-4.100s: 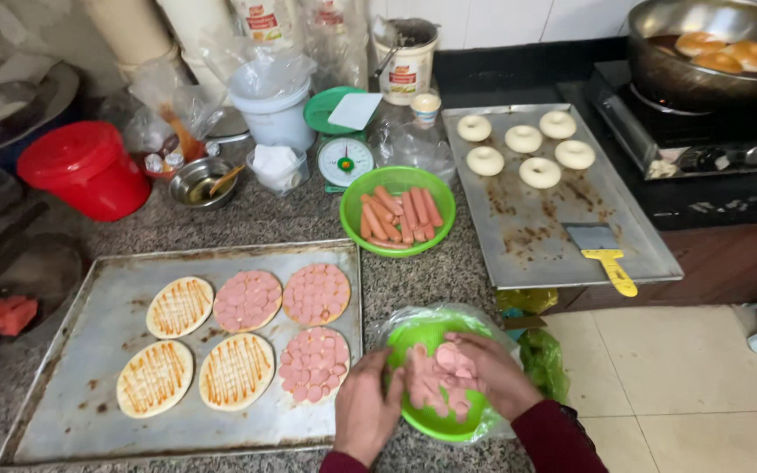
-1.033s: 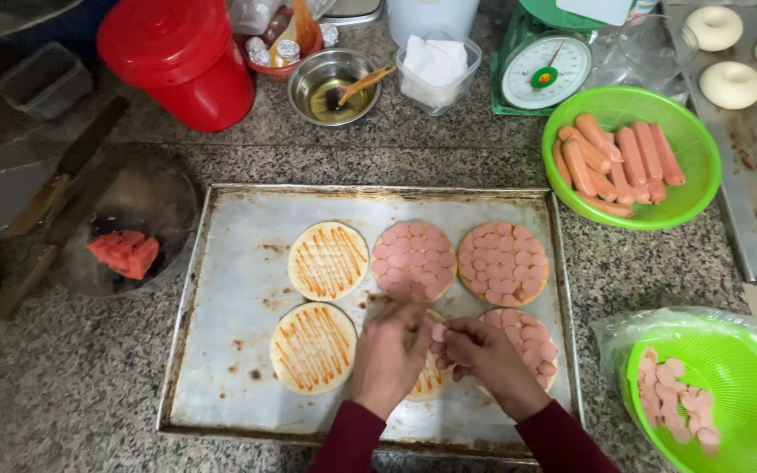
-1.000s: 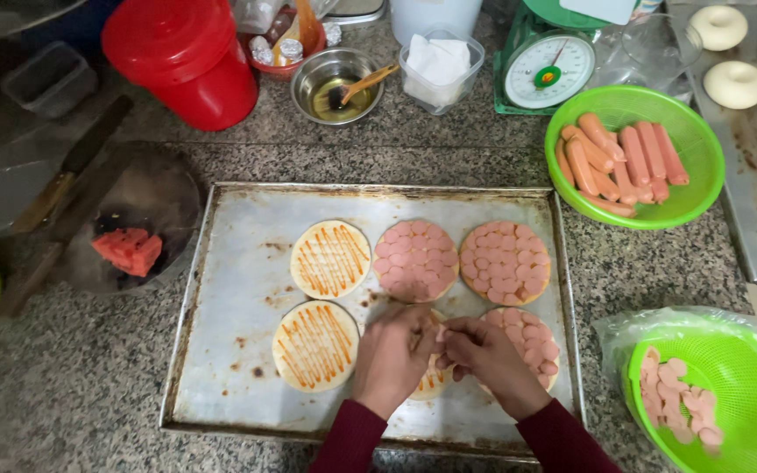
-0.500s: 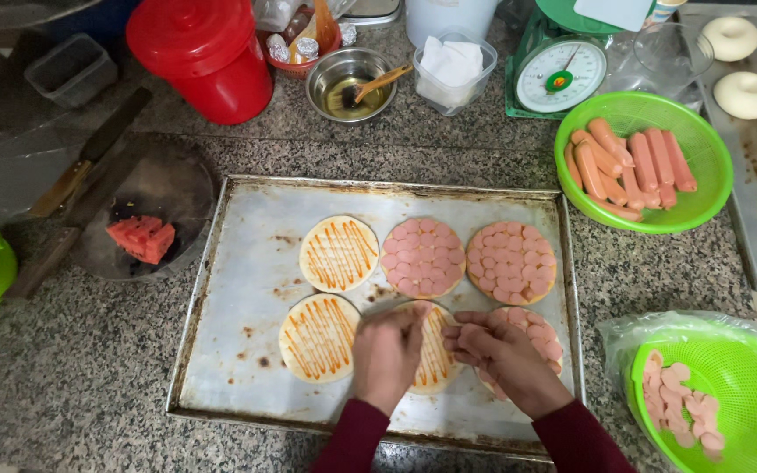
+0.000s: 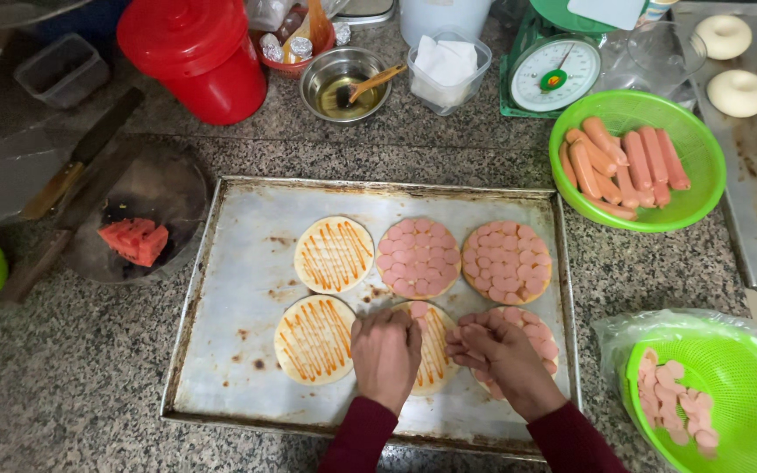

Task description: The person places sliced sausages onto round dough bases that have been drizzled with sauce on a baking tray. The person handles the sausage slices by hand and arranges them to cover the surface of each dough base.

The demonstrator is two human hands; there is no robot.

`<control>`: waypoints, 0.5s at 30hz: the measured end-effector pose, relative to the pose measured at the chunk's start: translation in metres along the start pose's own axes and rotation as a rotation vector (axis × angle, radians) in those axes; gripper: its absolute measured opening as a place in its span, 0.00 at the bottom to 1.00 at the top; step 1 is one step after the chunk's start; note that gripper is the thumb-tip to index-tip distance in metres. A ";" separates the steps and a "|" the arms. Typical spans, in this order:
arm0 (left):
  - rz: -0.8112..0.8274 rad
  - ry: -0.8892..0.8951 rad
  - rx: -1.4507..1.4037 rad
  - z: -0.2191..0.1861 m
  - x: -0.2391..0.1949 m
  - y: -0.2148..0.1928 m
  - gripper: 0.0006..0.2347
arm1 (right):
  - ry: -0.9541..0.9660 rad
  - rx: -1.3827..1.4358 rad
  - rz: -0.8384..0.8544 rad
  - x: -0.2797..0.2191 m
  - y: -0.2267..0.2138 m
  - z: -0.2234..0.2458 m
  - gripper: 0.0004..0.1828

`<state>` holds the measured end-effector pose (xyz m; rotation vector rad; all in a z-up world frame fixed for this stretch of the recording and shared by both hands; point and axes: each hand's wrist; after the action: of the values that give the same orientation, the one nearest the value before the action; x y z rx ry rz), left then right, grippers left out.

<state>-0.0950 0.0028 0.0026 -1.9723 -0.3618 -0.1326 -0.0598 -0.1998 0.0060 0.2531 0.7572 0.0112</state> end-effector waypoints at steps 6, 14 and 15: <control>0.011 0.016 -0.292 -0.023 0.012 -0.044 0.10 | -0.025 -0.020 0.016 -0.014 0.010 0.007 0.10; 0.139 0.335 -0.329 -0.020 0.005 -0.070 0.08 | -0.098 -0.104 0.074 -0.013 0.022 -0.002 0.13; 0.142 0.349 -0.319 -0.019 0.004 -0.072 0.08 | -0.093 -0.130 0.098 -0.012 0.021 -0.004 0.13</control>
<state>-0.1123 0.0132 0.0741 -2.2284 0.0310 -0.4599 -0.0698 -0.1799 0.0164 0.1659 0.6480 0.1397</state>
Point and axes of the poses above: each hand's wrist, its own x-axis towards the middle knuckle, its own y-axis out of the palm, z = x × y, and after that the axes turned 2 degrees about -z, right-handed
